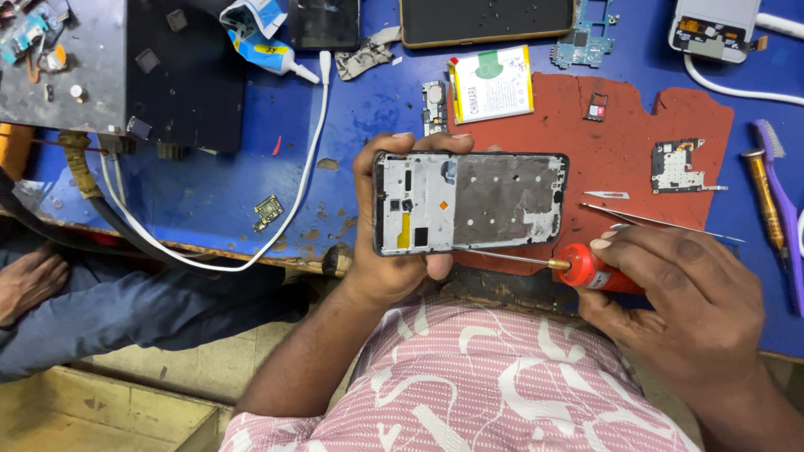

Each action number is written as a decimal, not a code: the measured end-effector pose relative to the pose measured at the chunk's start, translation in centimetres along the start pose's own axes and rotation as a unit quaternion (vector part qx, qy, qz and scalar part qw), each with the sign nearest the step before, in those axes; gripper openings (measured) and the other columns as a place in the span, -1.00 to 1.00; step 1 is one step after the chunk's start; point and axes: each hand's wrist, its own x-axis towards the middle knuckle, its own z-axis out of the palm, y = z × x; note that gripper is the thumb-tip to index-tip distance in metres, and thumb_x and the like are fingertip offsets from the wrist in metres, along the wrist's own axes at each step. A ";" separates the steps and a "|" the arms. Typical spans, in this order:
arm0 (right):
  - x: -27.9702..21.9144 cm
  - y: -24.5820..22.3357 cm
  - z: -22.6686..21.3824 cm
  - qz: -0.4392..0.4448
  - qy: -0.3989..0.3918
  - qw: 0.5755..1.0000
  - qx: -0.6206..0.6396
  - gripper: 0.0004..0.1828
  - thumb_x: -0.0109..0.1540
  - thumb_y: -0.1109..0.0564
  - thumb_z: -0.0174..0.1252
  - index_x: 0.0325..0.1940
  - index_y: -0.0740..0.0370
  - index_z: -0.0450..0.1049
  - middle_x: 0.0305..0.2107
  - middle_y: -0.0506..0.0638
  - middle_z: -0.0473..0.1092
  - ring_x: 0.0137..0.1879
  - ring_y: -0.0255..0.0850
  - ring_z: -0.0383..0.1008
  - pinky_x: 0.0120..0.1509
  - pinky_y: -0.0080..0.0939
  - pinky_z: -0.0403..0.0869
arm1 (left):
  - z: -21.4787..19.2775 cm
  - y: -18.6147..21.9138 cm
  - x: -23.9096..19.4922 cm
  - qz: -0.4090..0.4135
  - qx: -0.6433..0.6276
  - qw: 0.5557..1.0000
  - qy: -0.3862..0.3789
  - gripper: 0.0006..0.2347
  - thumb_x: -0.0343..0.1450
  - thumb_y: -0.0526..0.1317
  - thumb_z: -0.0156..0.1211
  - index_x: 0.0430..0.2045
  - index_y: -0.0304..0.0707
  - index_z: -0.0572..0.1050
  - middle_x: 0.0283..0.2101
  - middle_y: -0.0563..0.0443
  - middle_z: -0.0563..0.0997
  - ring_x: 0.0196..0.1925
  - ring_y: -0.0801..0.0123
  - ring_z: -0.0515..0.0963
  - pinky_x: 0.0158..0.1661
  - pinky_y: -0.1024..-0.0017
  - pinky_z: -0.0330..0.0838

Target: The person cleans the inside of a disassembled smartphone using a hot air gun, a toothbrush, and a metal pick. They heat the interior, scrape residue, and brush the frame and components to remove debris.

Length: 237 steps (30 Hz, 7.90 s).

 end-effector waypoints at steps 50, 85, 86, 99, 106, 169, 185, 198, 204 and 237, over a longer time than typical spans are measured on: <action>1.9 -1.2 0.5 -0.037 -0.024 0.998 0.036 -0.47 -0.06 0.11 0.53 -0.09 0.26 0.50 -0.20 0.06 0.50 -0.15 -0.07 0.56 -0.13 -0.11 0.54 | 0.1 -0.6 0.7 0.009 -0.019 0.999 -0.047 -0.23 0.31 -0.03 0.54 0.36 0.09 0.11 0.28 -0.09 0.40 0.39 0.10 0.39 0.41 0.06 0.35; 0.5 -1.0 1.0 -0.019 -0.084 0.996 -0.012 -0.46 -0.02 0.15 0.51 -0.03 0.31 0.48 -0.14 0.13 0.50 -0.08 0.02 0.56 -0.04 -0.04 0.54 | 2.4 1.7 -0.8 -0.063 -0.248 0.961 0.103 -0.71 0.73 -0.22 -0.13 0.34 -0.35 0.21 0.41 -0.23 0.22 0.51 0.08 0.18 0.53 0.05 0.19; 0.7 -0.9 1.0 -0.029 -0.083 0.996 -0.022 -0.46 -0.03 0.14 0.52 -0.04 0.29 0.49 -0.15 0.12 0.50 -0.08 0.02 0.56 -0.05 -0.04 0.53 | 2.4 1.8 -0.8 -0.067 -0.252 0.960 0.100 -0.71 0.73 -0.22 -0.14 0.33 -0.35 0.21 0.41 -0.23 0.23 0.51 0.08 0.18 0.53 0.05 0.20; 1.1 -0.8 1.4 -0.048 -0.076 0.996 -0.027 -0.49 -0.06 0.14 0.54 -0.09 0.27 0.53 -0.25 0.07 0.51 -0.17 -0.01 0.56 -0.13 -0.02 0.52 | 2.5 1.6 -0.6 -0.078 -0.264 0.957 0.087 -0.74 0.75 -0.22 -0.18 0.29 -0.40 0.23 0.35 -0.29 0.28 0.47 0.06 0.24 0.51 0.03 0.24; 1.6 -1.5 1.4 -0.059 -0.064 0.996 -0.002 -0.55 0.00 0.25 0.51 -0.09 0.27 0.50 -0.22 0.11 0.50 -0.16 0.01 0.56 -0.13 -0.03 0.53 | 2.7 1.0 -0.5 -0.065 -0.255 0.960 0.092 -0.75 0.76 -0.23 -0.22 0.27 -0.41 0.24 0.34 -0.29 0.31 0.46 0.07 0.26 0.52 0.04 0.24; -1.6 0.8 -2.2 0.155 0.054 0.980 0.113 -0.47 0.06 0.23 0.46 0.03 0.39 0.40 -0.11 0.15 0.48 -0.01 -0.21 0.54 0.13 -0.24 0.55 | 1.6 0.6 3.0 -0.171 -0.189 0.960 0.115 -0.61 0.52 -0.42 0.13 0.27 -0.42 0.27 0.12 -0.26 0.53 0.14 0.11 0.56 0.15 0.16 0.55; -0.8 2.8 -1.9 -0.024 -0.001 0.998 -0.062 -0.51 0.09 0.19 0.54 0.01 0.24 0.48 -0.12 0.09 0.50 -0.09 -0.08 0.56 -0.07 -0.17 0.52 | 1.4 0.9 4.0 -0.159 -0.284 0.946 0.003 -0.49 0.69 0.07 -0.30 0.39 -0.41 0.20 0.30 -0.35 0.45 0.21 0.08 0.57 0.18 0.08 0.57; 0.0 2.3 0.0 -0.046 -0.018 0.997 -0.052 -0.55 0.03 0.17 0.53 -0.07 0.24 0.51 -0.20 0.05 0.51 -0.14 -0.05 0.52 -0.14 -0.14 0.49 | 1.8 0.3 3.3 -0.169 -0.225 0.959 0.038 -0.40 0.69 0.16 -0.38 0.34 -0.49 0.26 0.19 -0.41 0.52 0.08 0.11 0.62 0.04 0.17 0.62; 0.4 1.9 0.4 -0.053 -0.025 0.998 -0.025 -0.54 0.03 0.15 0.53 -0.09 0.26 0.50 -0.22 0.07 0.51 -0.15 -0.03 0.55 -0.11 -0.09 0.50 | 2.0 0.1 3.2 -0.171 -0.228 0.958 0.040 -0.41 0.68 0.15 -0.39 0.34 -0.48 0.25 0.19 -0.44 0.52 0.08 0.11 0.62 0.03 0.17 0.63; 1.2 -1.5 1.2 -0.013 -0.024 0.999 0.017 -0.52 -0.02 0.26 0.48 -0.07 0.30 0.46 -0.21 0.12 0.51 -0.18 -0.01 0.54 -0.17 -0.06 0.52 | 2.7 -0.5 2.7 -0.094 -0.210 0.972 0.048 -0.42 0.73 0.17 -0.42 0.32 -0.45 0.27 0.25 -0.34 0.47 0.13 0.19 0.58 0.14 0.22 0.57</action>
